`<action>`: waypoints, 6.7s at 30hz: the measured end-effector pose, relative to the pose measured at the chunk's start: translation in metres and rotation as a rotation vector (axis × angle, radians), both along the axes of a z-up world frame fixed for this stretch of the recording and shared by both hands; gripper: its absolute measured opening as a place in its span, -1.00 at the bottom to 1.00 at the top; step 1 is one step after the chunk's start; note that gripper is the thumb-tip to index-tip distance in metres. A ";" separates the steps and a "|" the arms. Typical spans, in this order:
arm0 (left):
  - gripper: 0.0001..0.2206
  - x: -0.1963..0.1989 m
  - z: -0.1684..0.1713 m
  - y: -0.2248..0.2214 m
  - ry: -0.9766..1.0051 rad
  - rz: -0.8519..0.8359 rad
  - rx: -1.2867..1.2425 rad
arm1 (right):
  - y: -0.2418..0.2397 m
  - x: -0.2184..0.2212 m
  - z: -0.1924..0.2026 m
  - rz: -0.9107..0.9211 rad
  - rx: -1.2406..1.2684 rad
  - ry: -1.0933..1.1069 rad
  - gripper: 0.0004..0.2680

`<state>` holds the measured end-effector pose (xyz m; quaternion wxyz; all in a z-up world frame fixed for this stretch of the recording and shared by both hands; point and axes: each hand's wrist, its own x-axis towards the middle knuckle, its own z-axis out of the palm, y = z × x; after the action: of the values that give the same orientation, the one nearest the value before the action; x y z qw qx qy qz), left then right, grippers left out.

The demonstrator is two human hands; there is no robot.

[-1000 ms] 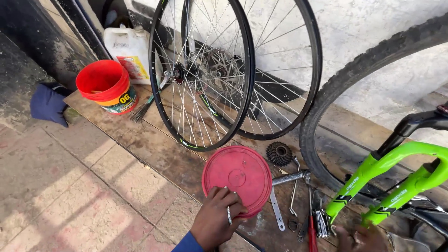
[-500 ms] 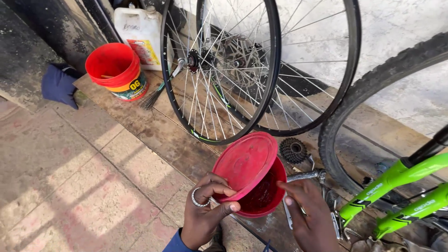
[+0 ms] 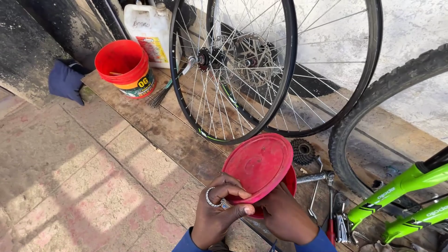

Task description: Reassembling a bicycle headset by applying grease to bearings and the head tube before inserting the fork.

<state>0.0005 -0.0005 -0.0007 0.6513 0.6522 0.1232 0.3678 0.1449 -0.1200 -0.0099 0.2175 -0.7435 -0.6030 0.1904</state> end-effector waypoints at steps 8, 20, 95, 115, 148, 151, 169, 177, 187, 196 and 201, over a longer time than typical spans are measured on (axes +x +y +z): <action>-0.83 0.003 0.003 0.002 -0.049 0.007 0.071 | 0.002 -0.007 0.029 -0.006 0.093 0.153 -0.76; -0.83 0.004 0.003 -0.006 0.059 0.002 0.057 | -0.033 0.003 0.012 -0.137 0.223 0.194 -0.82; -0.56 0.263 0.176 -0.446 0.630 -1.721 0.758 | -0.554 0.019 0.065 -1.145 1.178 0.063 -0.37; -0.91 0.279 0.186 -0.428 -0.261 -0.835 0.326 | -0.532 0.045 0.145 -1.522 0.981 -0.381 -0.23; -0.55 0.331 0.224 -0.449 -0.138 -0.962 0.108 | -0.485 0.137 0.263 -1.311 0.719 -0.761 -0.51; -0.52 0.328 0.231 -0.449 -0.185 -0.947 0.063 | -0.483 0.136 0.267 -1.335 0.679 -0.754 -0.50; -0.69 0.335 0.237 -0.447 -0.363 -0.949 0.203 | -0.485 0.139 0.266 -1.306 0.694 -0.691 -0.49; -0.71 0.335 0.240 -0.447 -0.348 -0.941 0.216 | -0.486 0.142 0.264 -1.291 0.722 -0.666 -0.49; -0.64 0.335 0.238 -0.451 -0.267 -0.905 0.139 | -0.492 0.145 0.270 -1.280 0.671 -0.650 -0.51; -0.66 0.334 0.238 -0.451 -0.316 -0.900 0.174 | -0.491 0.149 0.282 -1.106 0.642 -0.585 -0.45; -0.65 0.333 0.241 -0.447 -0.314 -0.929 0.171 | -0.491 0.149 0.284 -1.096 0.528 -0.580 -0.44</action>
<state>0.3332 -0.4478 0.2405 0.7011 0.6262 -0.3105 0.1414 0.2941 -0.6107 0.2744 0.2867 -0.8849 -0.1989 -0.3087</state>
